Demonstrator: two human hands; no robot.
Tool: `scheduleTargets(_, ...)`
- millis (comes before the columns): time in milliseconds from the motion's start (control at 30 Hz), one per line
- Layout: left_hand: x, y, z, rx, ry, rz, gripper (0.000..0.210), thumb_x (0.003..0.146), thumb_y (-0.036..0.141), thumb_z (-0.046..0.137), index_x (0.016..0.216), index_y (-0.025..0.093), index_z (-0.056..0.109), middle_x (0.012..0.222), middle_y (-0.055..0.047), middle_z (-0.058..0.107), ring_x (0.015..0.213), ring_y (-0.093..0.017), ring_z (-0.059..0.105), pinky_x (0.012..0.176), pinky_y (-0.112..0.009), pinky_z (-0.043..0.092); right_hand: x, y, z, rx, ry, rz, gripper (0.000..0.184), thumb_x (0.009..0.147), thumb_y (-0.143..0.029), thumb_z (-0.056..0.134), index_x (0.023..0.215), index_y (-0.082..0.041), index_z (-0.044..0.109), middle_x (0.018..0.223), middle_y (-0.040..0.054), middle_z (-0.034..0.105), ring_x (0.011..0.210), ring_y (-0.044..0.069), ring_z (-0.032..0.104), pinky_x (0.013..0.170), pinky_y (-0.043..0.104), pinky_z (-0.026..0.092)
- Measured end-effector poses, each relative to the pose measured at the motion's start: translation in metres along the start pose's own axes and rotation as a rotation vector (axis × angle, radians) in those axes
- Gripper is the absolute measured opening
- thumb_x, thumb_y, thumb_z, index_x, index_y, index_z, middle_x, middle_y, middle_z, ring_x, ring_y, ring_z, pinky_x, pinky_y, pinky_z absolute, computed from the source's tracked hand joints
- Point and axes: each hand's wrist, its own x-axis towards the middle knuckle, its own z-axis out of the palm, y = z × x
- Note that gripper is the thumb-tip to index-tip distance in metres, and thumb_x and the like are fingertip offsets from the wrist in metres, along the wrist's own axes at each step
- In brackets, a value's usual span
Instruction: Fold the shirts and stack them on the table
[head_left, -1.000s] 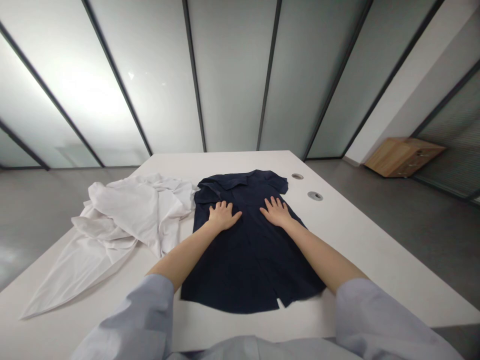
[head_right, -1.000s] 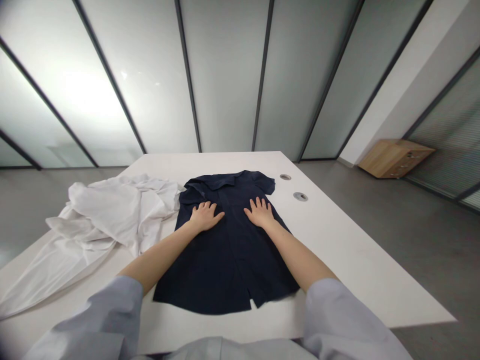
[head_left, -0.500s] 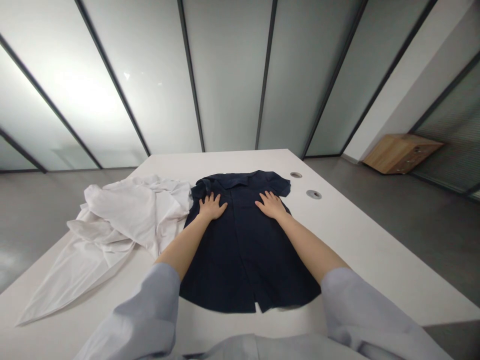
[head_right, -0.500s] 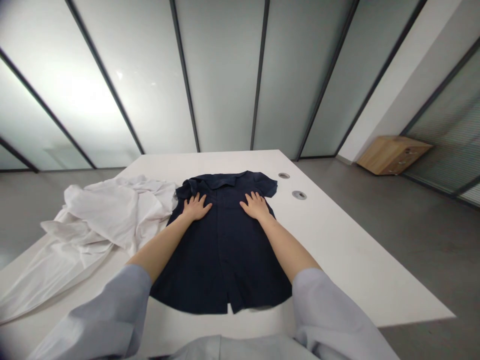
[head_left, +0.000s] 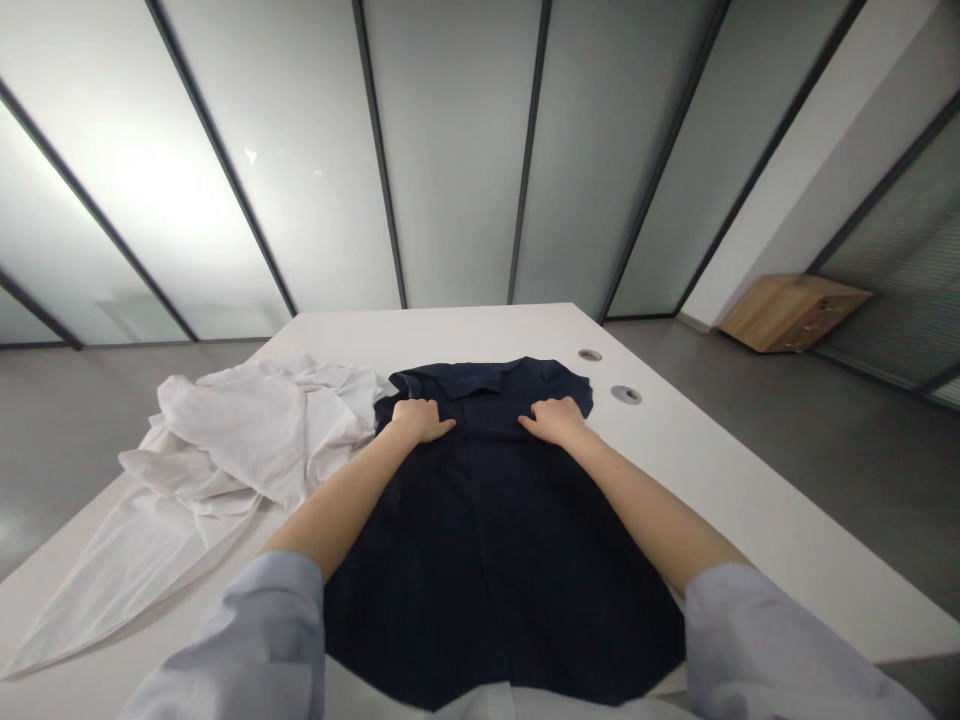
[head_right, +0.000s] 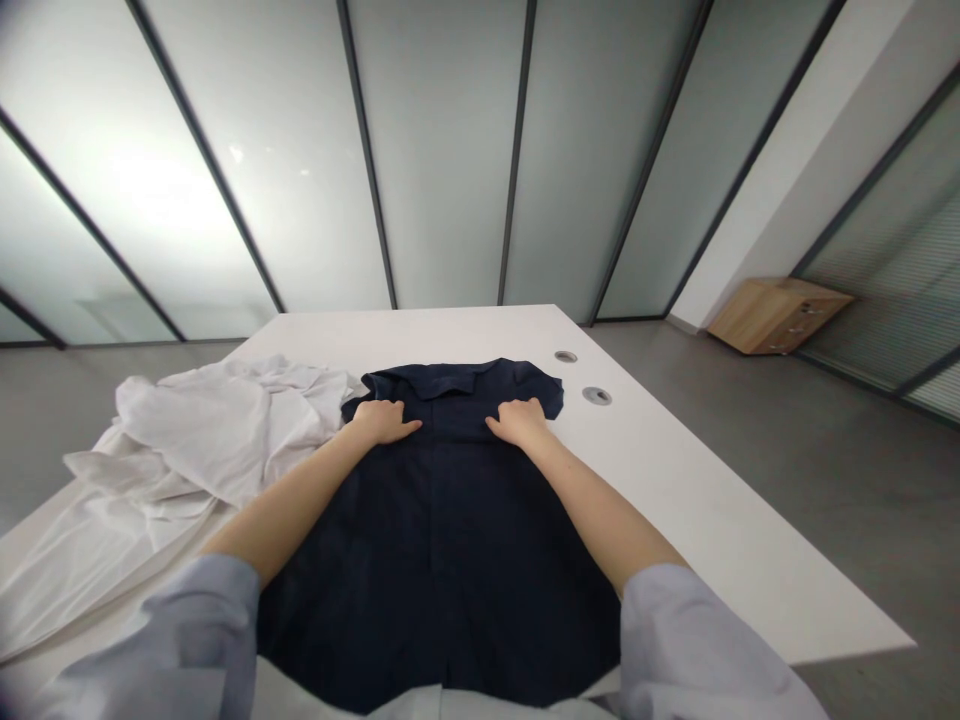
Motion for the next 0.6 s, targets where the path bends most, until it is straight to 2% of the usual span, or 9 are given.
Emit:
scheduleTargets(67, 0.008, 0.002, -0.010, -0.016, 0.000, 0.054, 0.064, 0.087, 0.063, 0.036, 0.118, 0.013, 0.063, 0.120, -0.020, 0.064, 0.113, -0.034, 0.059, 0.091, -0.042, 0.046, 0.014, 0.003, -0.011, 0.087, -0.005, 0.023, 0.045, 0.090, -0.051, 0.044, 0.098, -0.017, 0.073, 0.103, 0.0155, 0.071, 0.102, 0.031, 0.063, 0.090, 0.042, 0.044)
scheduleTargets(133, 0.022, 0.004, -0.012, -0.101, 0.078, 0.054, 0.059, 0.090, 0.056, 0.036, 0.124, 0.014, 0.059, 0.122, -0.018, 0.064, 0.115, -0.033, 0.059, 0.092, -0.041, 0.046, 0.033, 0.003, -0.017, 0.244, 0.027, 0.007, 0.035, 0.090, -0.043, 0.049, 0.101, -0.020, 0.073, 0.108, 0.0122, 0.070, 0.104, 0.029, 0.063, 0.090, 0.038, 0.045)
scheduleTargets(233, 0.048, 0.007, -0.004, -0.326, 0.148, -0.040, 0.063, 0.086, 0.050, 0.047, 0.139, 0.017, 0.045, 0.129, -0.017, 0.059, 0.118, -0.033, 0.056, 0.096, -0.042, 0.044, 0.061, -0.007, -0.013, 0.596, 0.078, -0.007, 0.033, 0.085, -0.028, 0.056, 0.115, -0.019, 0.068, 0.123, 0.0095, 0.065, 0.115, 0.024, 0.059, 0.098, 0.032, 0.042)
scheduleTargets(333, 0.072, 0.010, 0.012, -0.705, 0.141, -0.185, 0.065, 0.076, 0.044, 0.064, 0.135, 0.020, 0.052, 0.134, -0.016, 0.055, 0.119, -0.034, 0.055, 0.096, -0.040, 0.045, 0.082, -0.024, 0.001, 0.812, 0.089, 0.052, 0.042, 0.082, -0.020, 0.056, 0.123, -0.018, 0.063, 0.129, 0.0092, 0.061, 0.117, 0.020, 0.057, 0.100, 0.030, 0.041)
scheduleTargets(400, 0.083, 0.011, 0.020, -0.925, 0.159, -0.235, 0.052, 0.076, 0.041, 0.064, 0.124, 0.019, 0.061, 0.120, -0.014, 0.064, 0.108, -0.031, 0.062, 0.085, -0.036, 0.050, 0.091, -0.034, 0.010, 0.849, 0.095, 0.075, 0.040, 0.083, -0.020, 0.054, 0.122, -0.019, 0.064, 0.127, 0.0073, 0.063, 0.114, 0.018, 0.059, 0.098, 0.029, 0.043)
scheduleTargets(467, 0.090, 0.012, 0.024, -1.037, 0.153, -0.237, 0.041, 0.081, 0.041, 0.058, 0.113, 0.017, 0.067, 0.097, -0.012, 0.071, 0.088, -0.026, 0.068, 0.069, -0.032, 0.052, 0.097, -0.039, 0.015, 0.885, 0.101, 0.111, 0.034, 0.083, -0.022, 0.053, 0.112, -0.018, 0.070, 0.117, 0.0069, 0.069, 0.108, 0.019, 0.062, 0.094, 0.028, 0.045)
scheduleTargets(533, 0.094, 0.011, 0.025, -1.100, 0.152, -0.240, 0.038, 0.085, 0.042, 0.051, 0.104, 0.014, 0.069, 0.080, -0.010, 0.070, 0.072, -0.022, 0.067, 0.057, -0.029, 0.050, 0.102, -0.040, 0.015, 0.910, 0.101, 0.161, 0.027, 0.082, -0.026, 0.053, 0.096, -0.015, 0.074, 0.101, 0.0092, 0.073, 0.101, 0.024, 0.065, 0.090, 0.031, 0.047)
scheduleTargets(600, 0.098, 0.008, 0.022, -1.165, 0.166, -0.238, 0.040, 0.086, 0.043, 0.049, 0.100, 0.013, 0.070, 0.076, -0.010, 0.069, 0.068, -0.021, 0.066, 0.054, -0.027, 0.049, 0.108, -0.038, 0.010, 0.934, 0.104, 0.205, 0.028, 0.082, -0.031, 0.054, 0.086, -0.013, 0.075, 0.092, 0.0120, 0.074, 0.097, 0.028, 0.066, 0.089, 0.035, 0.047)
